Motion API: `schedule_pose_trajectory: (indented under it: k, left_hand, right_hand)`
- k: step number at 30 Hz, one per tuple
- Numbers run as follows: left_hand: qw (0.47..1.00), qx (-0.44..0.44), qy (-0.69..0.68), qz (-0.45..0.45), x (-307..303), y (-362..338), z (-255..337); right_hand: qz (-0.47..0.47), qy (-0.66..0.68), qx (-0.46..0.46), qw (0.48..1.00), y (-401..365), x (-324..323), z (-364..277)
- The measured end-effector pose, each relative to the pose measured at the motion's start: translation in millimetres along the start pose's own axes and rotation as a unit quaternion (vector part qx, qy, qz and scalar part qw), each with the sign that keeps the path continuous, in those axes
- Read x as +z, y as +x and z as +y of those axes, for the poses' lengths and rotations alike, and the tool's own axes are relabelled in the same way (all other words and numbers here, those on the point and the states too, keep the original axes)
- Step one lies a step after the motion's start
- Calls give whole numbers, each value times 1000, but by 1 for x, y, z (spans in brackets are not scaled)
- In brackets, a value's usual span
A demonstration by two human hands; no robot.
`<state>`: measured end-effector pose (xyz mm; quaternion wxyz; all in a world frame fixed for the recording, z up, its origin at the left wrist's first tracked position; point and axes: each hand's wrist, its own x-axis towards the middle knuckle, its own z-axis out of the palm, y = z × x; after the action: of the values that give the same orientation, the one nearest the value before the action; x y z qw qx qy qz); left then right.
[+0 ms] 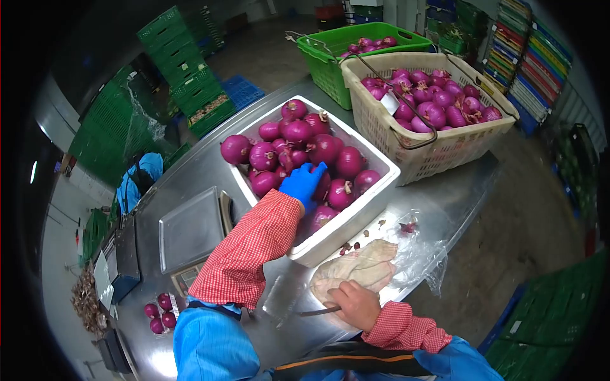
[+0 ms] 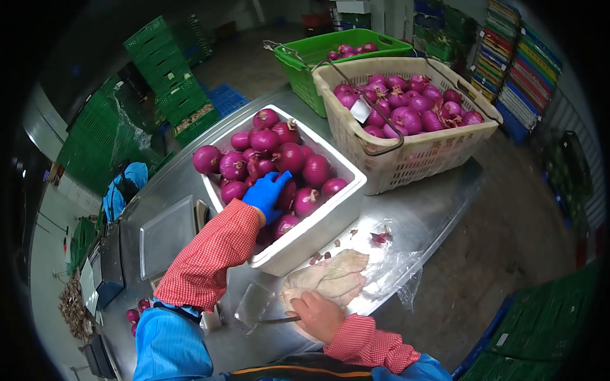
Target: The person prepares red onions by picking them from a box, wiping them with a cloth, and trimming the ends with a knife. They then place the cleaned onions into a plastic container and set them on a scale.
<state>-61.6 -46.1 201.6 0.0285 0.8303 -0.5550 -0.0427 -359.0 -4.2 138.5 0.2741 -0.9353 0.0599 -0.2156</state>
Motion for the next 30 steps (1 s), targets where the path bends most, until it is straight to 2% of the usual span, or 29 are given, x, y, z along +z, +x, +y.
schedule_pose_trajectory:
  k: [1,4,5,8,9,10,12,13,14,16,18,21,23,26,30]
  left_hand:
    - [999,-15,49,-11,0,5,4]
    - [999,2,15,-44,-12,10,5]
    - [998,-20,-13,-55,-18,9,7]
    - [974,46,-179,132,9,4,-19]
    - [952,14,-279,127,-3,-3,-13]
    - [913,19,-393,107,-12,-13,-7]
    - [795,26,-602,64,-25,-41,7]
    - [774,48,-631,33,-30,-56,14]
    - [727,37,-685,-9,-36,-73,26]
    - [706,65,-705,-27,-29,-100,45]
    - [728,33,-684,-29,-26,-126,67]
    - [787,-12,-617,3,-12,-153,90]
    - [819,-11,-572,44,-11,-165,102]
    - [839,-46,-539,59,-17,-177,118]
    - [781,-21,-624,22,1,-187,123]
  right_hand:
    - [1,4,25,1000,-4,-4,8]
    - [-8,82,126,989,-13,-13,24]
    - [-14,118,162,980,-14,-17,28]
    - [4,246,290,925,-7,-44,39]
    - [7,257,309,915,-10,-46,54]
    - [72,293,286,909,-7,-49,63]
    - [88,218,283,930,4,-74,72]
    - [112,162,225,954,14,-86,69]
    - [135,106,165,971,25,-96,62]
    - [148,1,62,987,40,-113,50]
    - [130,-96,-24,987,50,-122,39]
    - [121,-132,-63,982,53,-120,30]
    - [104,-139,-63,983,51,-117,26]
    - [90,-142,-62,984,45,-112,25]
    - [85,-133,-56,986,34,-104,40]
